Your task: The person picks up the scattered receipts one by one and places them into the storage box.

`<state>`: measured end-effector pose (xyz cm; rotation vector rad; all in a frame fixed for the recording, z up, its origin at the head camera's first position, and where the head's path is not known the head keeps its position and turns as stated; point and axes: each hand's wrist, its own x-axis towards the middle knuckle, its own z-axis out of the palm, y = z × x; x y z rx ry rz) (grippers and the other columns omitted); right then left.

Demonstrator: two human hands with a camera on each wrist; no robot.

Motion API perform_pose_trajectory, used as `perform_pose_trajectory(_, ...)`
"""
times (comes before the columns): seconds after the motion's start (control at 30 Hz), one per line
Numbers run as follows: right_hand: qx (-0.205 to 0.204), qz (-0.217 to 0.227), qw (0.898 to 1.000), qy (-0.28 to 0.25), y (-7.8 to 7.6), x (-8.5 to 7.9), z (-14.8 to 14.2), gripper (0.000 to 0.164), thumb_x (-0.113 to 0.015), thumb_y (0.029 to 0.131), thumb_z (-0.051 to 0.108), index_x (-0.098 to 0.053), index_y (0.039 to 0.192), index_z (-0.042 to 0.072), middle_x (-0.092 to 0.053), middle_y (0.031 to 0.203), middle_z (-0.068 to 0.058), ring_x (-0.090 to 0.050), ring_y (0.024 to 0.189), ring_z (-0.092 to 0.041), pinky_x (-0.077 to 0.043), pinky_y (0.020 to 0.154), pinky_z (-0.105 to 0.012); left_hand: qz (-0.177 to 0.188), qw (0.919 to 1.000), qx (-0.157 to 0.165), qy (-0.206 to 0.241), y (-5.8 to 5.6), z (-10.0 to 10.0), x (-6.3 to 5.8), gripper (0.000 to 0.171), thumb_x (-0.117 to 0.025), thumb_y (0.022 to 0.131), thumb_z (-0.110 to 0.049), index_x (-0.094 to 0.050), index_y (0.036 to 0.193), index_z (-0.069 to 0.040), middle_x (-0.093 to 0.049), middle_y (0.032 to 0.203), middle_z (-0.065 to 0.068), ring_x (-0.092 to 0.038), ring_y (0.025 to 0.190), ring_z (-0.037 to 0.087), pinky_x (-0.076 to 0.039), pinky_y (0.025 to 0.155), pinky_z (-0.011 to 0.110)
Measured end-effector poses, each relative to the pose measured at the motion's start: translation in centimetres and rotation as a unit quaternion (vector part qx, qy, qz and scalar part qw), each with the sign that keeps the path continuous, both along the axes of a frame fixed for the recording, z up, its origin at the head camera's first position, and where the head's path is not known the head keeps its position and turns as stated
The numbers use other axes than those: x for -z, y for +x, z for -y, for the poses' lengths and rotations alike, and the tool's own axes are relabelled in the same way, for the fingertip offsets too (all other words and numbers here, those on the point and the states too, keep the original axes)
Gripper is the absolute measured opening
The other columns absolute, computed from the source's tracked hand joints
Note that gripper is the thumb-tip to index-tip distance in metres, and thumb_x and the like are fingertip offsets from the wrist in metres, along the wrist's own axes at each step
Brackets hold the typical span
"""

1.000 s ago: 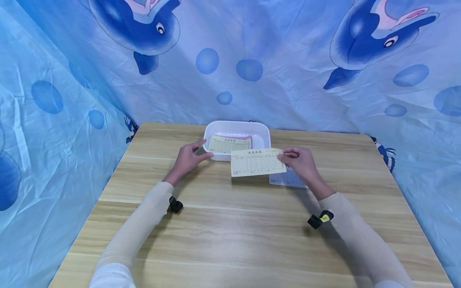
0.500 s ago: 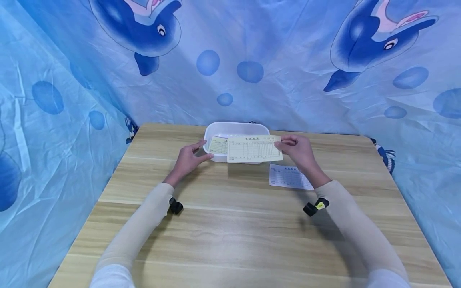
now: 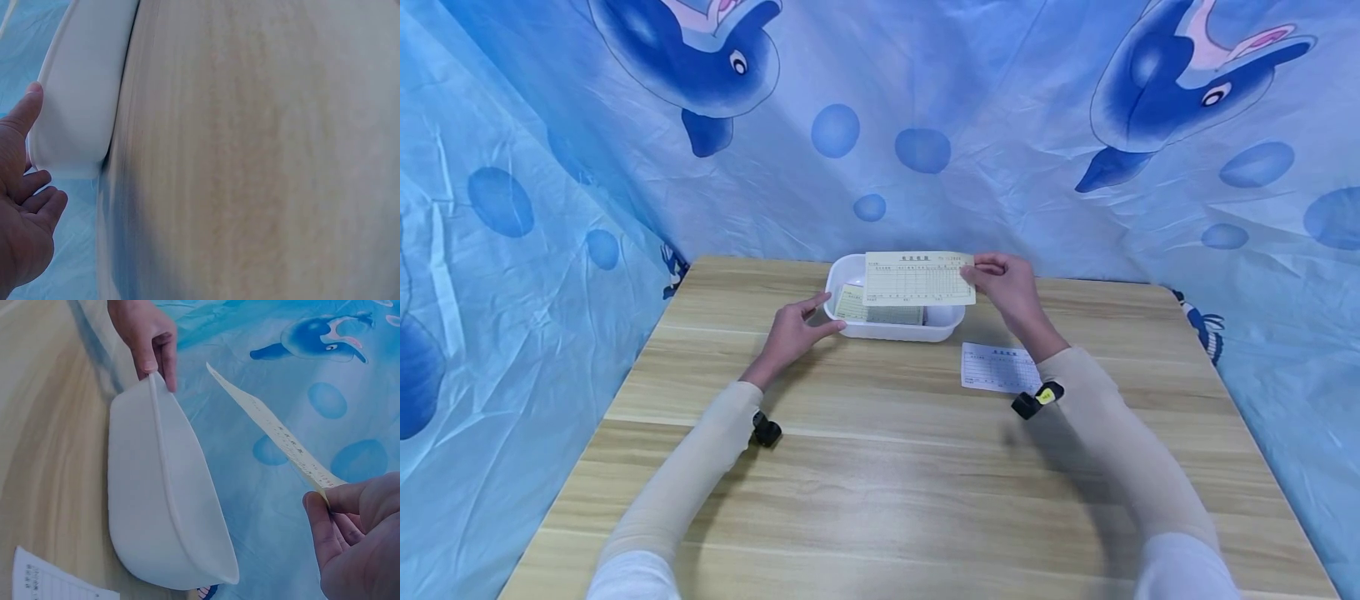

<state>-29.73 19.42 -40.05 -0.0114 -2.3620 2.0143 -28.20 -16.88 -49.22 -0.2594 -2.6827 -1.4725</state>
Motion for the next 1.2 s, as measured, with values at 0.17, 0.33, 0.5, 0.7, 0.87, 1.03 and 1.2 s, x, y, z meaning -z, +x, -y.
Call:
perform_pose_trajectory(0.17,0.007,-0.011,1.0,-0.006,-1.3,0.1,0.8,0.033,-0.077,0.092,0.01,-0.068,0.121,-0.002,-0.071,0.099,-0.002,-0.069,0.089,-0.009,-0.061,0.081,-0.022,0.002,1.0,-0.002,-0.002,-0.1,0.0,0.1,0.078,-0.085,0.081,-0.05,-0.059,0.144,-0.01,-0.053,0.15,0.014,-0.055,0.134,0.037,-0.049,0.11,0.048)
perform_pose_trajectory(0.33,0.011,-0.01,1.0,-0.003,-2.3,0.7,1.5,0.033,-0.078,0.091,0.01,-0.069,0.12,-0.002,-0.072,0.1,-0.003,-0.069,0.089,-0.01,-0.061,0.082,-0.023,0.008,1.0,0.0,-0.001,-0.1,0.0,0.0,0.08,-0.085,0.08,-0.051,-0.058,0.144,-0.011,-0.052,0.152,0.013,-0.055,0.135,0.037,-0.049,0.109,0.048)
perform_pose_trajectory(0.5,0.018,-0.004,1.0,0.015,-3.3,1.9,2.2,0.031,-0.078,0.091,0.011,-0.071,0.119,-0.001,-0.072,0.101,-0.006,-0.068,0.088,-0.011,-0.061,0.081,-0.024,0.005,1.0,0.004,-0.003,-0.3,0.0,0.0,0.081,-0.084,0.08,-0.053,-0.058,0.145,-0.012,-0.051,0.152,0.013,-0.054,0.135,0.036,-0.049,0.109,0.048)
perform_pose_trajectory(0.7,0.029,0.009,0.999,0.022,-4.3,3.4,3.4,0.029,-0.078,0.091,0.01,-0.072,0.118,-0.002,-0.073,0.106,-0.013,-0.07,0.09,-0.014,-0.061,0.082,-0.026,0.001,1.0,0.004,-0.004,-0.3,0.1,0.1,0.081,-0.084,0.08,-0.054,-0.058,0.145,-0.012,-0.052,0.152,0.012,-0.055,0.134,0.036,-0.049,0.109,0.049)
perform_pose_trajectory(0.87,0.026,0.017,0.999,0.043,-4.6,4.1,4.2,0.031,-0.077,0.092,0.012,-0.072,0.12,-0.001,-0.073,0.115,-0.019,-0.072,0.098,-0.021,-0.061,0.083,-0.028,-0.002,1.0,0.003,-0.004,-0.3,0.2,0.2,0.079,-0.084,0.081,-0.052,-0.059,0.145,-0.013,-0.053,0.151,0.012,-0.056,0.133,0.036,-0.049,0.108,0.049)
perform_pose_trajectory(1.03,0.023,0.009,0.999,0.042,-4.7,4.7,5.0,0.029,-0.077,0.091,0.009,-0.072,0.117,-0.004,-0.073,0.114,-0.022,-0.071,0.093,-0.019,-0.062,0.081,-0.028,-0.006,1.0,0.003,0.0,-0.2,0.1,0.3,0.078,-0.084,0.081,-0.051,-0.059,0.144,-0.012,-0.053,0.15,0.013,-0.057,0.133,0.036,-0.049,0.108,0.048)
perform_pose_trajectory(1.2,0.024,-0.002,0.998,0.057,-4.8,5.2,5.8,0.026,-0.077,0.091,0.008,-0.072,0.114,-0.004,-0.073,0.111,-0.022,-0.07,0.089,-0.017,-0.061,0.077,-0.027,-0.005,1.0,0.003,0.0,-0.2,0.2,0.4,0.078,-0.084,0.081,-0.051,-0.059,0.144,-0.012,-0.053,0.151,0.012,-0.056,0.133,0.035,-0.049,0.109,0.047)
